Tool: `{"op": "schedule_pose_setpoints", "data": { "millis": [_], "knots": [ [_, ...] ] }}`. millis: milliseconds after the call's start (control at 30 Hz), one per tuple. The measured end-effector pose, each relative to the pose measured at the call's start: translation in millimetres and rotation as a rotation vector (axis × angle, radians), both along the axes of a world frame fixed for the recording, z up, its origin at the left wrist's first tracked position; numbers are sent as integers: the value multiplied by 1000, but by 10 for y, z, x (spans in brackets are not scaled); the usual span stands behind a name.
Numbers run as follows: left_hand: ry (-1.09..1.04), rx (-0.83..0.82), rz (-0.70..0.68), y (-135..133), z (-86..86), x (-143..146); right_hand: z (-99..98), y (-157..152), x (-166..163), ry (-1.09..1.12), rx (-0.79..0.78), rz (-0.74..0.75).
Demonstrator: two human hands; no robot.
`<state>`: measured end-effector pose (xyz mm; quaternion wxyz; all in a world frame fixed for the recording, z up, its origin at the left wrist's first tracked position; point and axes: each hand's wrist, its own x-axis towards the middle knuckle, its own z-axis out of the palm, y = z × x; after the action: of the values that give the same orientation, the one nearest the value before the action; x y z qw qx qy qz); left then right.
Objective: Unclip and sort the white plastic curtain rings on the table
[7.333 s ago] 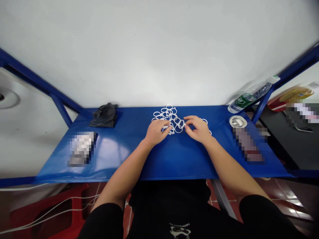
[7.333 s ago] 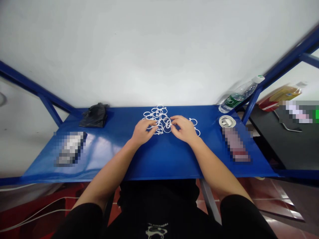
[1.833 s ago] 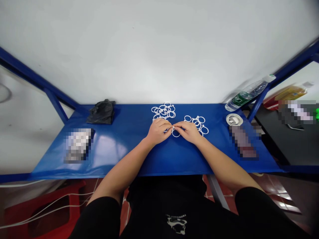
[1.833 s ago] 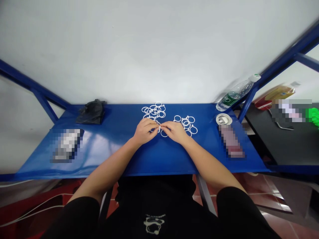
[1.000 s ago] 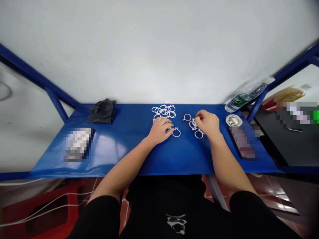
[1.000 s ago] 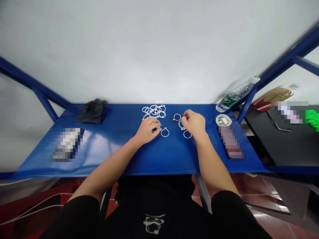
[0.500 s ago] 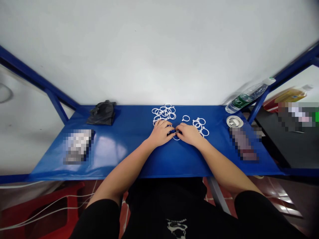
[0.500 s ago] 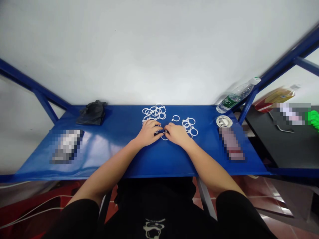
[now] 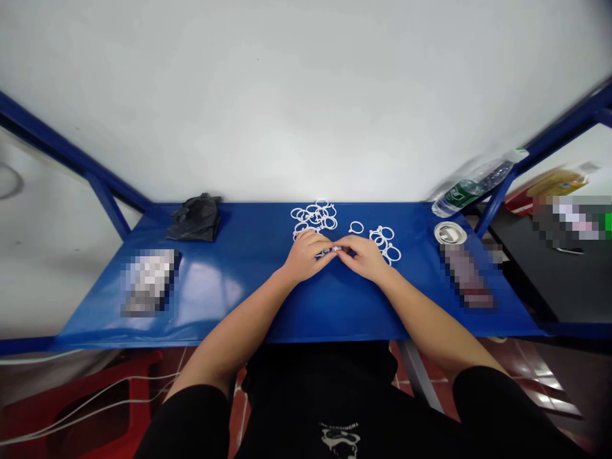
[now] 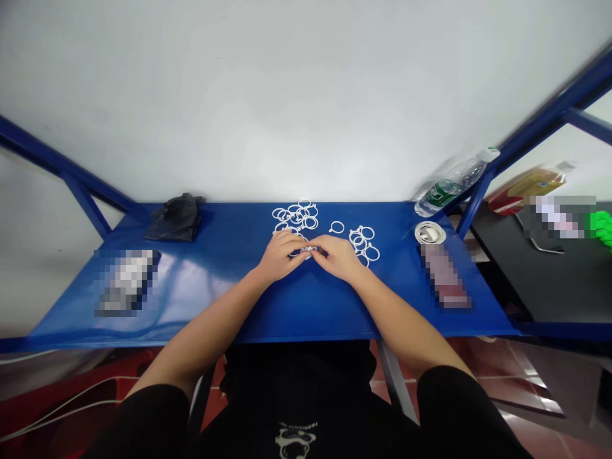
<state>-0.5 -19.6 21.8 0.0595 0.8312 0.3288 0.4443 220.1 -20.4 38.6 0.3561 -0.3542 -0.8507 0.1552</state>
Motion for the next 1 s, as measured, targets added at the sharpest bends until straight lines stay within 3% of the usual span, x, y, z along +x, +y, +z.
{"op": "schedule_pose_setpoints", "data": {
  "millis": [167, 333, 1000],
  "knots": [
    [-46, 61, 26, -2, 27, -3, 20, 10, 0, 132, 87, -57],
    [-53, 61, 40, 4, 8, -2, 36, 6, -12, 77, 107, -43],
    [-35, 97, -26, -37, -10, 15, 84, 1, 16, 53, 31, 120]
  ]
}}
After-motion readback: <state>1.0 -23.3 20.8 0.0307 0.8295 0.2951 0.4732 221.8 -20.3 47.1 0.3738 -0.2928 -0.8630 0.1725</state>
